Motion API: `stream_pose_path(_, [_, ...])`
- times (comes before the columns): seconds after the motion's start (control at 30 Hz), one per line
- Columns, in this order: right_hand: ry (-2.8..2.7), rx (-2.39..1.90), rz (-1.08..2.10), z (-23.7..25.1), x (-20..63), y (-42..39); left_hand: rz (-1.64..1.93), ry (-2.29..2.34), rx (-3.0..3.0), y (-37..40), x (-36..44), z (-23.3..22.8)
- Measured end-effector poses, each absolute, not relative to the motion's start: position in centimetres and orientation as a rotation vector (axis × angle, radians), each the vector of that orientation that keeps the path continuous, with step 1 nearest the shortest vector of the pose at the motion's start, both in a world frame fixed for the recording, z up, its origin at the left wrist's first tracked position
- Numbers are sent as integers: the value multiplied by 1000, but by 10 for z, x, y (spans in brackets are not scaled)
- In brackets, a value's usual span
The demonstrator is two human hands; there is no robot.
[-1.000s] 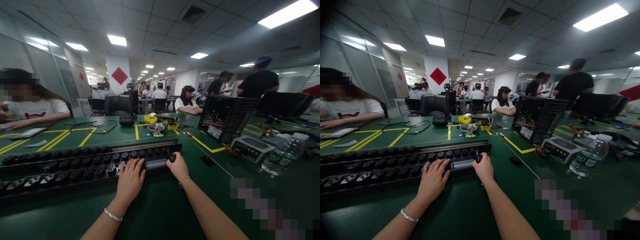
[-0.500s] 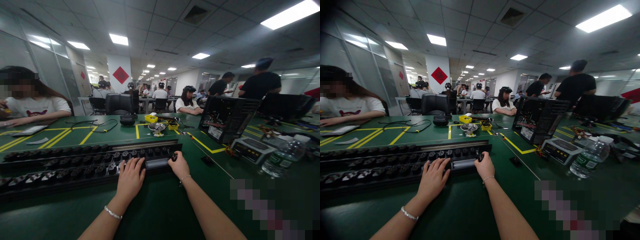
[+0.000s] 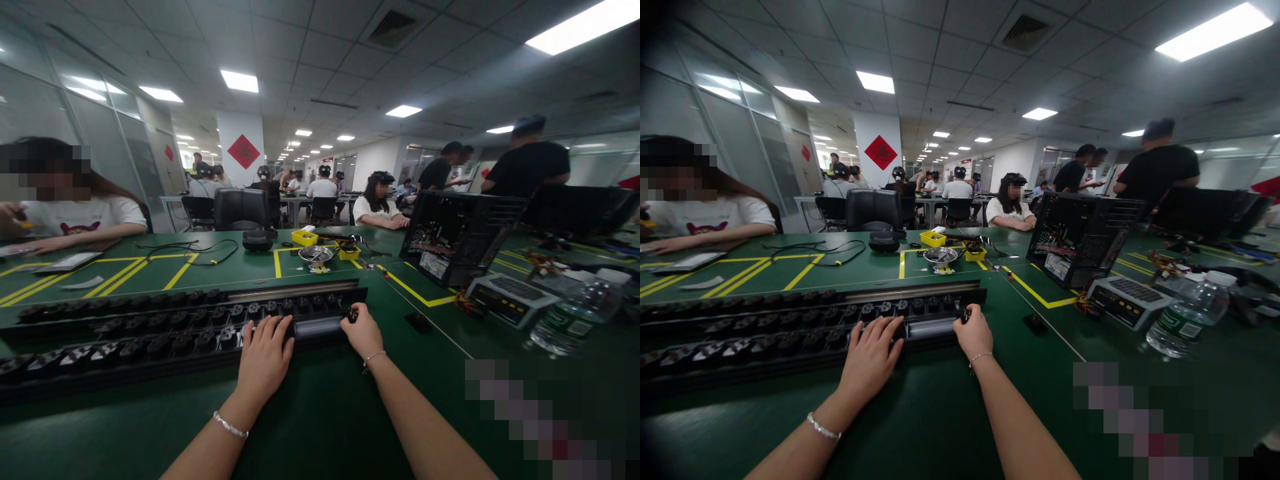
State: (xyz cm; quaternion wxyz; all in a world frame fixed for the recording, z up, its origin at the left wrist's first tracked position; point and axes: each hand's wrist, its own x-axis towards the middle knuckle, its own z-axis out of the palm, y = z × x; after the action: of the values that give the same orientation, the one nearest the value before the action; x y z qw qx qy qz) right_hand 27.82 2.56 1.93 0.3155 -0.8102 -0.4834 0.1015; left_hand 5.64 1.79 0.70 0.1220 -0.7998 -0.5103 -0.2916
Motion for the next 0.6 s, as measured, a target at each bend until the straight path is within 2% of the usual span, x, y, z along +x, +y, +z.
stream_pose_path(0.6, [-1260, -2098, 294, 18, 285, 26, -833, -1492, -2345, 18, 55, 7])
